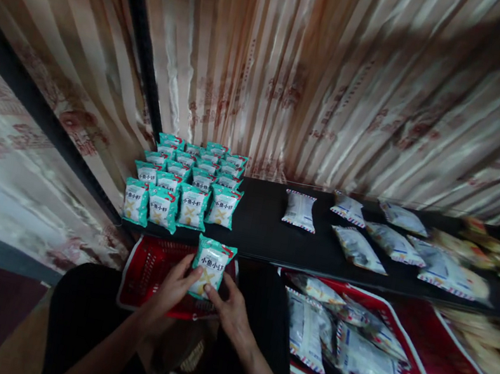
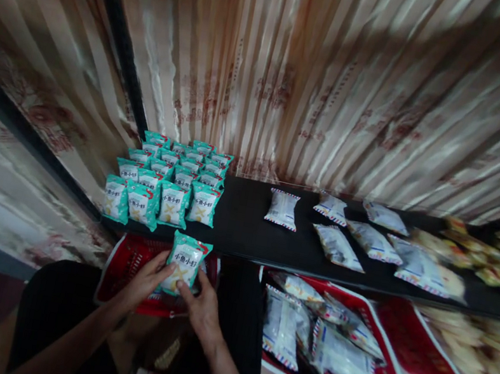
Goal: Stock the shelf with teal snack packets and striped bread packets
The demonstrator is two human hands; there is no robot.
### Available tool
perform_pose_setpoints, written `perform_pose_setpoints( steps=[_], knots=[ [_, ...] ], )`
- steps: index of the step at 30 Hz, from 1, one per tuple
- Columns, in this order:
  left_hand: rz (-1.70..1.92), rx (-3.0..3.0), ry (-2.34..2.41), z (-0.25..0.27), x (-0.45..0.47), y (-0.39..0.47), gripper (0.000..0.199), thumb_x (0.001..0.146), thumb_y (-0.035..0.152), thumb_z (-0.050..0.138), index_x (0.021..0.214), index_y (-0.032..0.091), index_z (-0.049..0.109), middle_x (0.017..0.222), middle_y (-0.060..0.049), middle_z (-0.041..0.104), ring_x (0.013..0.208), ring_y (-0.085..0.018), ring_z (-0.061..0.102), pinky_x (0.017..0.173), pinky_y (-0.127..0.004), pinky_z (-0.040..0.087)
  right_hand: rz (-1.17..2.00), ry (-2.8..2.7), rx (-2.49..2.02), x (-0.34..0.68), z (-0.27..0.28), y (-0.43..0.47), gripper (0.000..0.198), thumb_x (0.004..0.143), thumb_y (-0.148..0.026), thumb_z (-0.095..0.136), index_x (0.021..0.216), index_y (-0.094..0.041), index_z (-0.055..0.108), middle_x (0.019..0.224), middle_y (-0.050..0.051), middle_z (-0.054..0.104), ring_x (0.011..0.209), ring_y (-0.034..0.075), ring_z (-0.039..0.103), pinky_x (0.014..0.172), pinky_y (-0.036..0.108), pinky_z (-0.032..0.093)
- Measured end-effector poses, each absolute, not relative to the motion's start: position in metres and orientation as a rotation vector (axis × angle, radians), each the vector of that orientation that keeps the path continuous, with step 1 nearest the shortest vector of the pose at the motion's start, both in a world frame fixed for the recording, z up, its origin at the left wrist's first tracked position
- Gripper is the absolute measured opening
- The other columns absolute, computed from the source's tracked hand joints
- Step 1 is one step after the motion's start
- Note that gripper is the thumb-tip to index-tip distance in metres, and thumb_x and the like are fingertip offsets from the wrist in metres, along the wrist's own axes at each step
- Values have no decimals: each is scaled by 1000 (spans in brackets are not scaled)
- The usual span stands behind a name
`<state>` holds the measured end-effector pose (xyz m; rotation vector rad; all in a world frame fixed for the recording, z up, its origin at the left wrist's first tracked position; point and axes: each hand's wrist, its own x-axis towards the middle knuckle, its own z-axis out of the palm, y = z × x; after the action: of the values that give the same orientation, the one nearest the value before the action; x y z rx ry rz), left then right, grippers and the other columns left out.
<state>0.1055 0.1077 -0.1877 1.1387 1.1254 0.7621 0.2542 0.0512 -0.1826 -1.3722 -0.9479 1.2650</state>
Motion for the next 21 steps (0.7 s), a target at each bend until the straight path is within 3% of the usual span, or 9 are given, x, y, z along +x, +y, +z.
perform_pose_setpoints(
  steps=[5, 11, 21],
  knots=[
    [778, 1234, 1213, -186, 99, 120, 48, 70, 42, 68, 111, 19, 61, 114, -10, 66, 107, -28, 60, 92, -37, 48, 1124, -1013, -1508, 247, -189, 64, 49, 71, -42, 67, 113, -18, 59, 105, 7, 70, 96, 27, 64, 87, 38, 49],
    [767, 1292, 1236, -184, 93, 125, 53, 65, 34, 72, 114, 18, 59, 117, -10, 64, 108, -27, 59, 95, -38, 45, 1021, -1104, -1610, 245, -186, 71, 48, 71, -43, 66, 112, -19, 60, 106, 7, 69, 95, 28, 64, 88, 39, 48],
    [741, 1385, 1298, -183, 122, 128, 44, 72, 28, 65, 114, 18, 58, 114, -9, 65, 108, -26, 58, 97, -37, 43, 1026, -1101, -1635, 268, -182, 71, 53, 71, -42, 67, 118, -20, 56, 105, 5, 69, 94, 25, 64, 83, 34, 49]
  ],
)
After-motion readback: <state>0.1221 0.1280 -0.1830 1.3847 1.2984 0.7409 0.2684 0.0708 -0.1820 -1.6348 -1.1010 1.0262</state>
